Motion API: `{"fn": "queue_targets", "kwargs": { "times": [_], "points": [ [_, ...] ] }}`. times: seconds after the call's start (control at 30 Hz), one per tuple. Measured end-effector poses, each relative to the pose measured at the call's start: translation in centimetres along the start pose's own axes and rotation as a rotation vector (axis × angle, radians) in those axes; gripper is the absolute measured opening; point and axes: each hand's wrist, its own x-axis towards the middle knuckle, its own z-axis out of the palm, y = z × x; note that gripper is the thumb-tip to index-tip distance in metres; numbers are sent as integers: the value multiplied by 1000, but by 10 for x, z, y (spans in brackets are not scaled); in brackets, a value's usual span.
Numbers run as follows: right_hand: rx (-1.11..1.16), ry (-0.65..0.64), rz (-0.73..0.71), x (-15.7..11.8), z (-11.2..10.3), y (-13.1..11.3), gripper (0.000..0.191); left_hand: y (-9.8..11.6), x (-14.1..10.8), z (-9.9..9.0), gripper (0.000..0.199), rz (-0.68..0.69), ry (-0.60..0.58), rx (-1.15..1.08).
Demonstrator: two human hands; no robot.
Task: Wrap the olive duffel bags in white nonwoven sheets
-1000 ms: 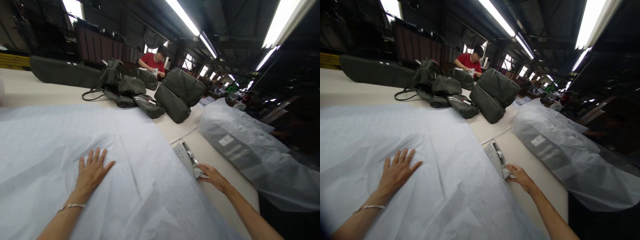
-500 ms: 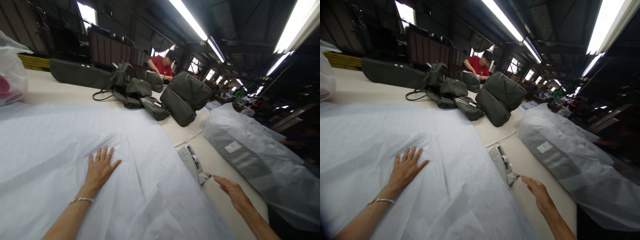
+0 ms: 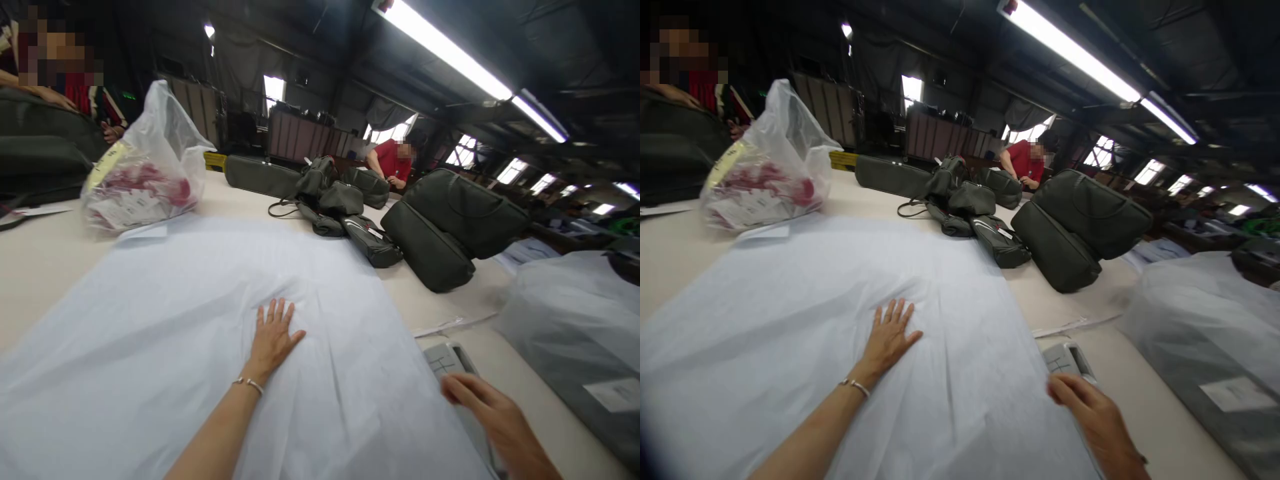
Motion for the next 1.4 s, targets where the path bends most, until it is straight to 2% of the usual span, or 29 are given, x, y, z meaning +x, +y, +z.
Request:
{"fn": "queue_targets", "kwargs": {
  "times": [0.1, 0.17, 0.2, 0.3, 0.43, 0.57, 0.7, 0.83, 1.0, 1.13, 1.27, 1.33, 1.4],
  "points": [
    [206, -402, -177, 51, 84, -103, 28, -2, -1, 5, 71, 8, 27, -28],
    [314, -603, -249, 87, 137, -151, 28, -2, -1, 9, 72, 8, 43, -36],
    [325, -672, -244, 105, 160, -166, 28, -2, -1, 10, 72, 4, 46, -32],
    [214, -749, -179, 157, 212, -185, 24, -2, -2, 11, 73, -7, 39, -16],
    [58, -724, -101, 210, 249, -181, 22, -2, -3, 12, 73, -10, 51, -42],
    [-111, -679, -36, 238, 270, -174, 24, -4, -3, 19, 75, -7, 88, -61],
    [-276, -625, -9, 249, 286, -167, 26, -3, -3, 22, 77, -10, 86, -67],
    [-404, -619, 0, 257, 293, -167, 27, -3, -3, 21, 79, -14, 75, -80],
    [-526, -497, -55, 261, 285, -163, 42, -3, -4, 20, 78, -14, 66, -89],
    [-481, -423, -110, 255, 260, -154, 52, -3, -4, 22, 77, -11, 66, -99],
    [-414, -211, -235, 233, 244, -150, 61, -3, -3, 21, 77, -14, 69, -127],
    [-403, -139, -420, 212, 252, -141, 62, -3, -4, 21, 77, -14, 66, -142],
    [-428, -161, -616, 189, 270, -124, 66, -3, -4, 20, 78, -12, 65, -148]
  ]
}}
